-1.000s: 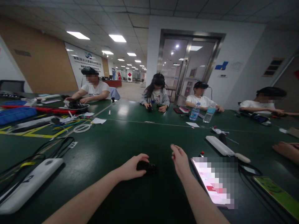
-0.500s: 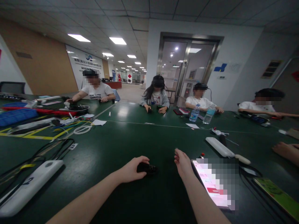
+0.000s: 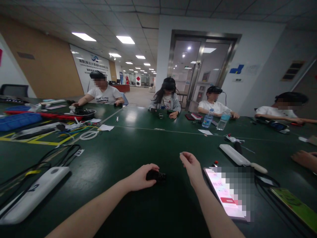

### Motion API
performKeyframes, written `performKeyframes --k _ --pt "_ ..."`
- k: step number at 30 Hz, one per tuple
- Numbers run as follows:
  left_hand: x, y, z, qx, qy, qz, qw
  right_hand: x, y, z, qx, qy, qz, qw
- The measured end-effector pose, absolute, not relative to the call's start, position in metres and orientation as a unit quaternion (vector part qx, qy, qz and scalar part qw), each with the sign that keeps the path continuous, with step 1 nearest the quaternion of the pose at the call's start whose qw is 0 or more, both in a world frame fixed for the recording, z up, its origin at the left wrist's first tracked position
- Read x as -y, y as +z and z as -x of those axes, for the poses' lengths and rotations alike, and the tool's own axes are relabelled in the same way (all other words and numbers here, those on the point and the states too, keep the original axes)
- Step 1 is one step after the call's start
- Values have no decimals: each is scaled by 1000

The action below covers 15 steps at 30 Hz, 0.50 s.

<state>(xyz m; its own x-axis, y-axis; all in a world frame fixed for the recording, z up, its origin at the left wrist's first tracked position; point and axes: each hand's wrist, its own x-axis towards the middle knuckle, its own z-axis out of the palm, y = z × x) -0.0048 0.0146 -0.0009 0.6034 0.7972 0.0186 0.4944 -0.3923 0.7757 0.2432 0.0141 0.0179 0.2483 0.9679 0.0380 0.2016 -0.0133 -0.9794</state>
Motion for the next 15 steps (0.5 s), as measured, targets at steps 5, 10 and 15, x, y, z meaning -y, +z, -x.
performKeyframes --k 5,10,15 --pt "-16 -4 4 -383 213 -820 368 4 29 -224 693 365 524 336" --pt "-16 -4 2 -381 215 -822 364 12 28 -212 774 332 492 221" --pt "-16 -4 3 -383 213 -822 363 13 27 -210 786 331 486 193"
